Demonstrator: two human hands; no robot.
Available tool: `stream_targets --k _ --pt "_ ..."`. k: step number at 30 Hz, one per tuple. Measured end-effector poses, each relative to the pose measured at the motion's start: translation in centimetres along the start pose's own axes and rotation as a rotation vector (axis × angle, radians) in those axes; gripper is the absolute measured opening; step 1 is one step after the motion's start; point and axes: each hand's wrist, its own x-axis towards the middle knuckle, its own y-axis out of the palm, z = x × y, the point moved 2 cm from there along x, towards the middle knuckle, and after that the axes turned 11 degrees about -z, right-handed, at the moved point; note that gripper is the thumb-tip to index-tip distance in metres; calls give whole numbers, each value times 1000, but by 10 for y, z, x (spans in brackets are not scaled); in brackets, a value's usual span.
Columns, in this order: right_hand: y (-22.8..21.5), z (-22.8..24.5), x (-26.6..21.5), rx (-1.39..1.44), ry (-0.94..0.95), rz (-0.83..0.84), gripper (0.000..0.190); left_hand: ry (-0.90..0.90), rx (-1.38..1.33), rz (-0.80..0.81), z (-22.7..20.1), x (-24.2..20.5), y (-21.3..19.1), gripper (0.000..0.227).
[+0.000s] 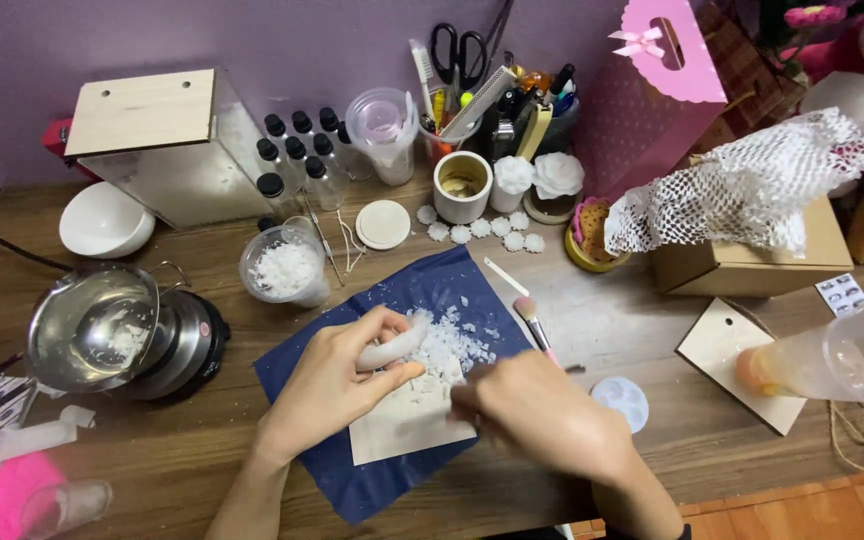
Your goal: Refining a wax candle mold by scraping off excess material with a small metal tool.
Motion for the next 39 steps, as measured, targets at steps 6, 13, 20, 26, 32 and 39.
stream_targets --k 6,13,20,26,32,39 --pt "-1 23 -13 121 -242 42 22 -122 -44 70 -5 3 -2 25" --pt "-7 0 5 165 -219 37 13 -92 -21 123 -3 1 -2 26" --pt "-18 -6 13 510 -381 190 8 -143 -65 122 -2 0 -4 28" --pt "4 -30 19 1168 -497 -215 37 -204 -339 -72 21 5 -2 33" --pt "-3 -42 36 1168 -314 -755 32 -87 -562 -195 50 29 -2 26" --pt "-12 -23 25 884 -380 -681 36 -47 -746 52 20 5 3 19"
